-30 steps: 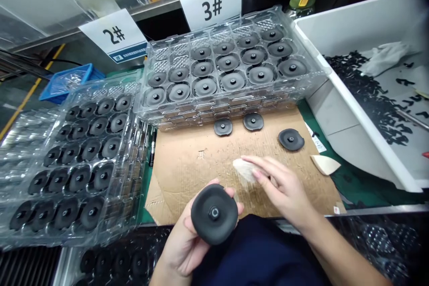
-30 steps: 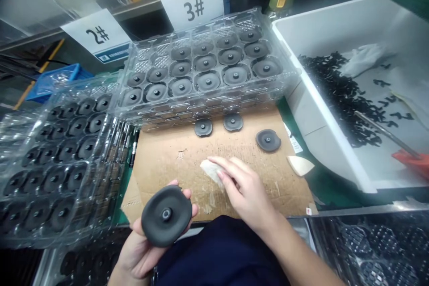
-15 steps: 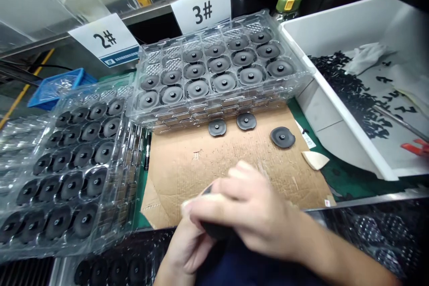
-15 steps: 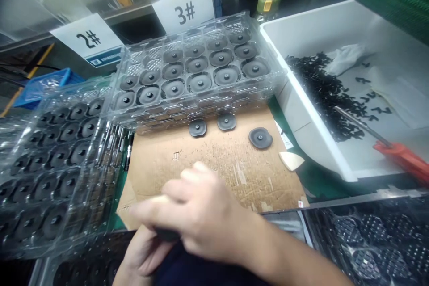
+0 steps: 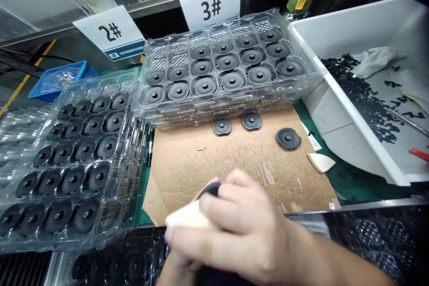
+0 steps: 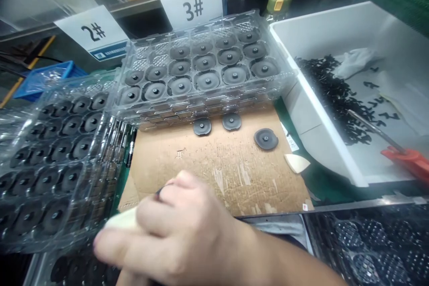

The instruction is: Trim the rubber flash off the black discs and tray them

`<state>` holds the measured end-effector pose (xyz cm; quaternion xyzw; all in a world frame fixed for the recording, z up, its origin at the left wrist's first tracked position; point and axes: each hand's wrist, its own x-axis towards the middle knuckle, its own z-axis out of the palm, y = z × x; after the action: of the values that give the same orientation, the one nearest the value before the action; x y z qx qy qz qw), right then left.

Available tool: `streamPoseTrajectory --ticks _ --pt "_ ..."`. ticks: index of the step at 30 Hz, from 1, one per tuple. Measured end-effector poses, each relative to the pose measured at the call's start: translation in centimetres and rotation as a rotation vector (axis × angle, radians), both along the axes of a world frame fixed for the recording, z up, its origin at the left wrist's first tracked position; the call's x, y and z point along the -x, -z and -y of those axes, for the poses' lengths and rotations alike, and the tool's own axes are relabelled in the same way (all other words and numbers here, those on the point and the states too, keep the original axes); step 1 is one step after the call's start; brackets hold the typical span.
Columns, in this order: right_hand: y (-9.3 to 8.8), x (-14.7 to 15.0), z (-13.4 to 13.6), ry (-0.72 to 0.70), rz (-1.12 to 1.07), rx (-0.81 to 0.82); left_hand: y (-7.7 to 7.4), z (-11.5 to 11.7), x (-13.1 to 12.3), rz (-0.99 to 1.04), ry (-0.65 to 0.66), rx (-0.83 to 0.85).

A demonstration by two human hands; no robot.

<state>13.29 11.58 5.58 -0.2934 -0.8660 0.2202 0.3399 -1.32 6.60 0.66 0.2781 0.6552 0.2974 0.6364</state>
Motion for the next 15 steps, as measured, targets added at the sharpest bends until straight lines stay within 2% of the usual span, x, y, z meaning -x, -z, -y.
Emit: streamPoseTrajectory --ticks 1,2,4,6,7,9,11,13,15 --pt "0.3 0.0 -0.3 -0.049 -0.052 0.018 -0.1 -0.1 0.1 -0.019 -0.004 -0.022" --pt "0.7 -0.1 -0.6 -0.05 -0.091 0.081 -0.1 -0.1 0.2 0.083 -0.06 -0.047" --pt "2.3 -0.7 -1.3 0.099 -0.095 0.26 -0.1 0.0 0.6 0.334 -0.19 -0.078" --pt "4.7 -1.5 -1.4 0.269 -0.028 0.395 0.1 0.2 1.2 0.611 -0.316 -0.087" --pt "6.1 -1.9 -1.1 0.31 0.016 0.428 0.3 0.3 1.4 0.736 -0.367 -0.096" --pt "9.0 -2.2 0.1 0.287 0.108 0.447 0.6 0.3 1.7 0.873 -0.418 -0.12" --pt "11.3 -2.2 1.3 0.222 0.173 0.429 0.9 0.2 1.8 0.909 -0.432 -0.144" --pt "12.0 -2.1 1.9 0.2 0.21 0.411 0.9 0.2 1.7 0.908 -0.434 -0.154" --pt "10.7 -1.7 1.6 0.255 0.187 0.419 0.8 0.1 1.5 0.897 -0.437 -0.159"
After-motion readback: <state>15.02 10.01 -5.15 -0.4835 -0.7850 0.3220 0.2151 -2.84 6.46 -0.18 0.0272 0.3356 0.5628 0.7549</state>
